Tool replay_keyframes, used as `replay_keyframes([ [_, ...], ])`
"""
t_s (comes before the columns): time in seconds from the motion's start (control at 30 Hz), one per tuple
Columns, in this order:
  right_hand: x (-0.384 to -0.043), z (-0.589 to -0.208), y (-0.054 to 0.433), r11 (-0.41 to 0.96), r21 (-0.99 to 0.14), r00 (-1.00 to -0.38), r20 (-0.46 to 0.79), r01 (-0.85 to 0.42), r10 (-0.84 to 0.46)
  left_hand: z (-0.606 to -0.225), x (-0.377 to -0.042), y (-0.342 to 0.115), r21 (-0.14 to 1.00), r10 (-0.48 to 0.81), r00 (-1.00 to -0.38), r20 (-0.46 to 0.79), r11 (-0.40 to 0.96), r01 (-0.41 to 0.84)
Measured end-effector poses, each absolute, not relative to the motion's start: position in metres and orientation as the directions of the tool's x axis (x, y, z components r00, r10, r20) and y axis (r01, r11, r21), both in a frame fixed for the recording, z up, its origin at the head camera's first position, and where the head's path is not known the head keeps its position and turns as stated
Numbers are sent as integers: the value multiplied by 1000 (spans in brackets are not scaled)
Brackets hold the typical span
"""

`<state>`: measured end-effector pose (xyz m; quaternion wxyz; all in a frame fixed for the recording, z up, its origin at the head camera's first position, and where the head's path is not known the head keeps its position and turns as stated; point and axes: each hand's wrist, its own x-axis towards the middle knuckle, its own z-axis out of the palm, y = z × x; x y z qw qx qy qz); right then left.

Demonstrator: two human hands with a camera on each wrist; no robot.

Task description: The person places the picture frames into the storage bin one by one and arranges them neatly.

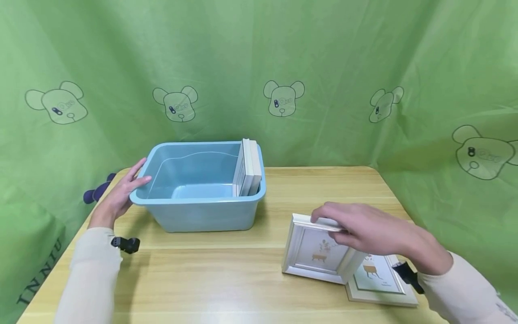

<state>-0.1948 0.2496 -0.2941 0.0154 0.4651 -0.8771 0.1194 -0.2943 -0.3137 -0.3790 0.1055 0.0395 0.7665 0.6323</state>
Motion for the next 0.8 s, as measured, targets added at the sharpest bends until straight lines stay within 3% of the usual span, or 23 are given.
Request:
replay_keyframes([
  [0.33, -201, -265, 235, 573, -170, -588, 53, -801, -807, -378, -294, -313, 979, 197, -974, -115, 188, -78],
  [0.57, -209, -250, 223, 644, -243, -667, 14, -725, -745, -380, -295, -314, 980, 197, -974, -115, 182, -79],
  [0.8, -210, -237, 216, 655, -360, -717, 60, -664, -695, -378, -294, -314, 979, 196, -974, -115, 188, -77],
])
